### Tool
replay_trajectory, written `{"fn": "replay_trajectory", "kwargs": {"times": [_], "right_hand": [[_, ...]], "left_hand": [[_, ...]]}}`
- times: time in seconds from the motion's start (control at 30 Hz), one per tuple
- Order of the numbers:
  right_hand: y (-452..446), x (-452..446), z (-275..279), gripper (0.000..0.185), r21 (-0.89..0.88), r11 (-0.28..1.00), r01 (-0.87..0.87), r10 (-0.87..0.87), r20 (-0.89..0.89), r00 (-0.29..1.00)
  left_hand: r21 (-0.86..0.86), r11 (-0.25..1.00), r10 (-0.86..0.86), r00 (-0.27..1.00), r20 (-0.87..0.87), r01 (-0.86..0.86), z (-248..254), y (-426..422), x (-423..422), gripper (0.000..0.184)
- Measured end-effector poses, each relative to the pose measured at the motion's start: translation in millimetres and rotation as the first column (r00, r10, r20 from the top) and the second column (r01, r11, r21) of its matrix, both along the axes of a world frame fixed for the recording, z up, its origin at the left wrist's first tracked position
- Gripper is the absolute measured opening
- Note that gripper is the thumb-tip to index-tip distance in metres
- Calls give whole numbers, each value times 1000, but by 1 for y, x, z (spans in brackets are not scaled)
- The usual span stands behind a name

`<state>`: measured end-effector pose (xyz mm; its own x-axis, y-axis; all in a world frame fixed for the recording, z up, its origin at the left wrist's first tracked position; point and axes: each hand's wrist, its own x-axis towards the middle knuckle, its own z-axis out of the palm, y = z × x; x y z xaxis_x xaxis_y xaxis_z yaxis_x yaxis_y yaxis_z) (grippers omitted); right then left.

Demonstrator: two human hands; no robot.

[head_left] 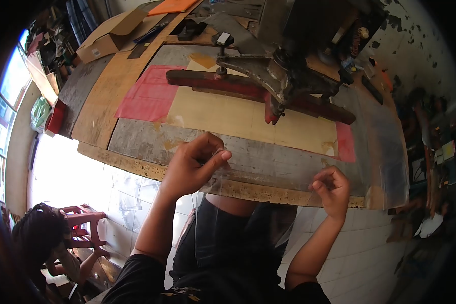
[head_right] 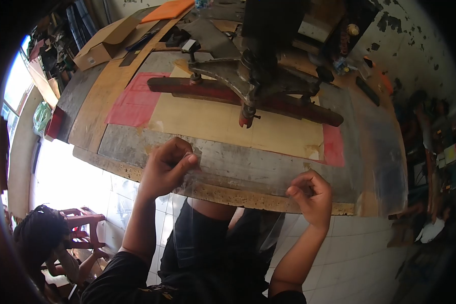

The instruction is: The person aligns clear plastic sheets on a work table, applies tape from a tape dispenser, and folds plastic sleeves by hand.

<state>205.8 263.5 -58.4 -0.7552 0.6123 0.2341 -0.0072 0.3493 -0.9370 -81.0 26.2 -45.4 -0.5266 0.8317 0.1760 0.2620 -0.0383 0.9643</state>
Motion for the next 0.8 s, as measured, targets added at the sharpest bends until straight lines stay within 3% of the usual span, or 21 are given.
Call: {"fn": "replay_trajectory", "kwargs": {"times": [0.2,0.4,0.5,0.57,0.8], "right_hand": [[-9,-6,3,23,-95,992,81,-82,-9,997],[-7,-7,5,17,74,994,87,-85,-21,996],[-10,-7,6,13,39,995,90,-90,-2,996],[-13,-10,7,11,-82,987,137,-141,-46,989],[-4,-4,0,11,-37,995,96,-97,-36,995]], "left_hand": [[6,1000,0,998,-59,0,6,1,2,16],[46,999,-7,993,-118,13,0,2,0,13],[48,998,-30,997,-69,34,-2,1,0,13],[39,999,-34,997,-67,36,-3,0,0,14],[22,999,-42,995,-86,44,0,2,1,17]]}}
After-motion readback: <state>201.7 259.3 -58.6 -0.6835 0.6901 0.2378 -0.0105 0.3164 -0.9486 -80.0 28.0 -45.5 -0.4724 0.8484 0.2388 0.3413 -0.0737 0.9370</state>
